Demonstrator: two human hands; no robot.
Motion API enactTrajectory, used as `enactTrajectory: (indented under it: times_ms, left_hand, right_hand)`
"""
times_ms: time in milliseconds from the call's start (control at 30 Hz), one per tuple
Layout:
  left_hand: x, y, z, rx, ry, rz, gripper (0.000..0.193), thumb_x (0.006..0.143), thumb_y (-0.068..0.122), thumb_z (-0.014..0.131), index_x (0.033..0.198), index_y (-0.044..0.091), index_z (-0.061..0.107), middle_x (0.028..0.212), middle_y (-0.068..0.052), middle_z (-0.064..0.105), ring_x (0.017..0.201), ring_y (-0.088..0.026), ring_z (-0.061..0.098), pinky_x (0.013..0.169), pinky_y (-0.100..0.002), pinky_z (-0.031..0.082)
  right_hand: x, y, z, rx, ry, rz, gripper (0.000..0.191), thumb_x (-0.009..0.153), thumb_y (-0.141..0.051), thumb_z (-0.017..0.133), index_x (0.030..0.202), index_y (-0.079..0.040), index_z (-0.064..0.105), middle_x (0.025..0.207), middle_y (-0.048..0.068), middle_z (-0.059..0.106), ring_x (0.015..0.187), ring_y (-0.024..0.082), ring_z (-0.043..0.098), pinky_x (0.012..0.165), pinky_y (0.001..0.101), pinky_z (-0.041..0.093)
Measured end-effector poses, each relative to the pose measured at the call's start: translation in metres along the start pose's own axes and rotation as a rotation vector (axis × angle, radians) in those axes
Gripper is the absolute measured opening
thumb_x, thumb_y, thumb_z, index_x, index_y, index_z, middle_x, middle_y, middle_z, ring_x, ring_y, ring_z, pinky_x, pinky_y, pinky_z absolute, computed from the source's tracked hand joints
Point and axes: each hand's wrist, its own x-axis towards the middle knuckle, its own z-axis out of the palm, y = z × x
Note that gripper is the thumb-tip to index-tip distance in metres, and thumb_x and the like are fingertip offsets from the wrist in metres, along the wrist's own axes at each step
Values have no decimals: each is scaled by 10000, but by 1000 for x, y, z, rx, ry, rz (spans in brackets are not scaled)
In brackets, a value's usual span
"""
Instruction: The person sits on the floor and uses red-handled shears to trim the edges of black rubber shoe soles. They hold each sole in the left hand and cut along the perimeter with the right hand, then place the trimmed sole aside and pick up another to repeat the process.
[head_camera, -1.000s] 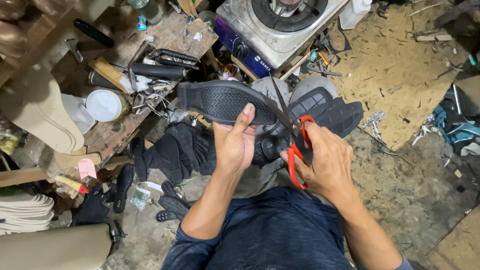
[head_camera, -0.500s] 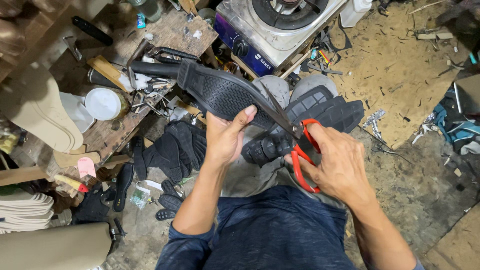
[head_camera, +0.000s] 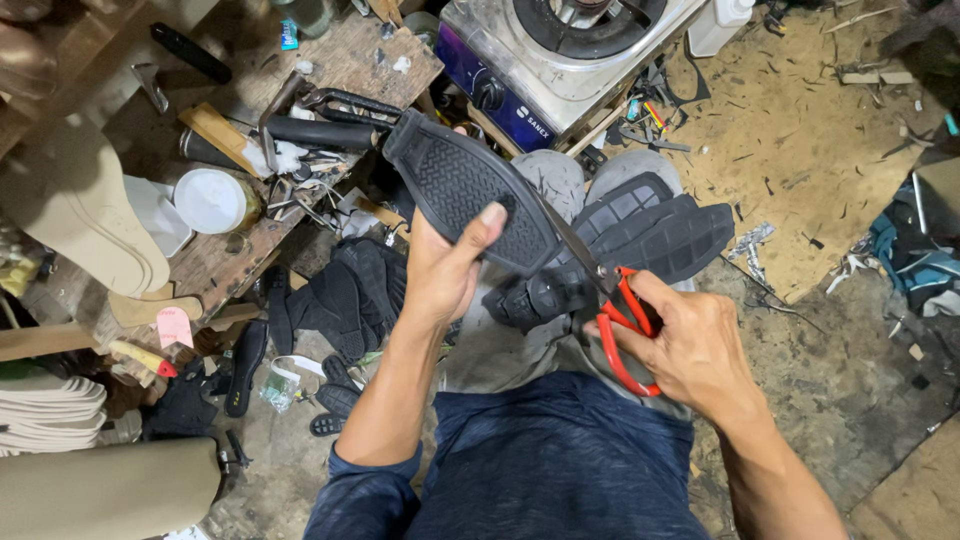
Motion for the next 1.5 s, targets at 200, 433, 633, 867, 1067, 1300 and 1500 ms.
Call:
enactTrajectory:
  times_ms: [200,433,633,867,1067,1300,1500]
  left_hand:
    - [1,-4,0,29,125,51,507,968,-97,706,1409,-40,462,1247,-121,635,1119,-211,667,987,-354,583]
    - [-12,-17,10,124,50,21,542,928,-95,738,1384,15,466,1256,-94,634,1128,-180,660,971,-325,583]
    - [-9,-9,5,137,29,-45,539,917,-70,745,1376,17,476,1224,-93,649,1080,-185,685,912,-329,614]
    - [-10,-5,2,188,-23,-71,531,928,-55,744,1389,0,486,1221,-84,651,1087,-167,678,923,-318,610]
    - [-4,-9,-7,24,41,-92,467,1001,-36,706,1413,-82,493,1231,-106,658,1136,-166,648,1027,-318,548]
    - [-3,6,-2,142,-52,-106,713,906,-75,726,1531,24,398,1329,-78,590,1207,-149,604,1041,-323,501]
    - [-4,4,10,312,-178,22,865,900,-64,778,1601,48,285,1470,-76,514,1383,-183,520,1230,-343,413]
  right_hand:
    - [-3,-3,3,56,-71,-1,406,766,-416,806,940,-89,641,614,124,637,549,346,625,541,450,464]
    - [3,-16,5,2,39,-10,485,747,-421,815,1048,-77,653,635,134,632,568,358,616,531,463,445]
    - [3,-10,1,-23,-16,36,418,771,-448,810,982,-114,674,576,138,616,538,370,617,541,461,456]
    - [3,-4,4,36,6,-18,431,758,-437,801,912,-73,629,547,152,582,520,397,584,498,469,416]
    - [-2,3,7,128,-36,30,460,807,-429,800,807,-45,546,551,164,518,510,382,521,524,435,421]
    - [-4,4,9,130,-16,-14,406,777,-401,781,896,-55,605,585,148,584,519,349,586,529,438,446]
    - [-4,4,8,62,-19,-7,401,771,-407,788,929,-65,650,601,147,611,542,362,605,533,453,446]
